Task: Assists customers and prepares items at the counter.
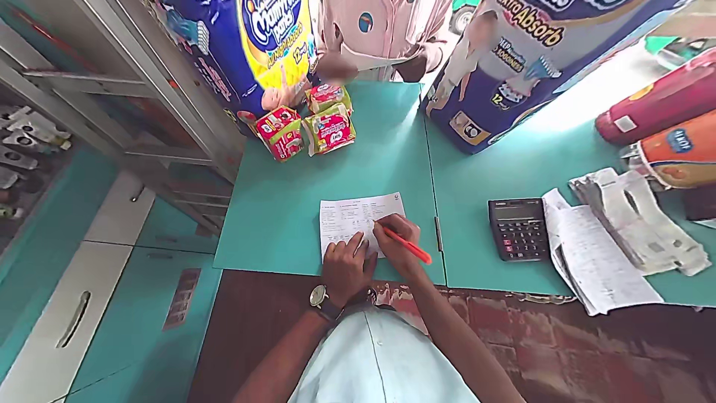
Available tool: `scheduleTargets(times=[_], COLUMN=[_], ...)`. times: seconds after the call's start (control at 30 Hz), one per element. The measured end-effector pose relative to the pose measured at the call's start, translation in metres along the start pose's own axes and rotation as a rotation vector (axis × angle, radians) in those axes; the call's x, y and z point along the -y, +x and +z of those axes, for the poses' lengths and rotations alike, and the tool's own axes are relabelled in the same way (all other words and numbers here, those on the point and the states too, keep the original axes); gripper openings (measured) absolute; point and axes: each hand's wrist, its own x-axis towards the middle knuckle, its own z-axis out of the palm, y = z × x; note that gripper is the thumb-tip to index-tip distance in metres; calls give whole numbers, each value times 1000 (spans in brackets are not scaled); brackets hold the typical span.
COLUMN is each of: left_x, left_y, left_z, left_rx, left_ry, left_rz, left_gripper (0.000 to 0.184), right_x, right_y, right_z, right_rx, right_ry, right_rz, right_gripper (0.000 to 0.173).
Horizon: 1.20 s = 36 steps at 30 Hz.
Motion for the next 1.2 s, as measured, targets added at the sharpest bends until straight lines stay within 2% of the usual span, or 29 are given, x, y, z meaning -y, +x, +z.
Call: scheduleTargets(times=[0.1, 0.17, 0.6, 1.2], left_x=[0, 0, 0, -4], left_y=[0, -1, -2, 2], left_z=[0, -1, -1, -6], left_rx=[1, 4, -4, 52], left_ry=[8, 10, 18, 43], left_rz=[2, 5, -16, -33], left_gripper=[39, 39, 38, 36], right_x=[-1, -1, -2, -2], right_y=[5, 6, 5, 4], right_z=[-7, -7, -4, -1], right_rx=[-18, -5, 30, 21], right_ry=[256, 306, 119, 133], right_rz=[136, 163, 95, 102], right_gripper=[9, 9, 12, 9])
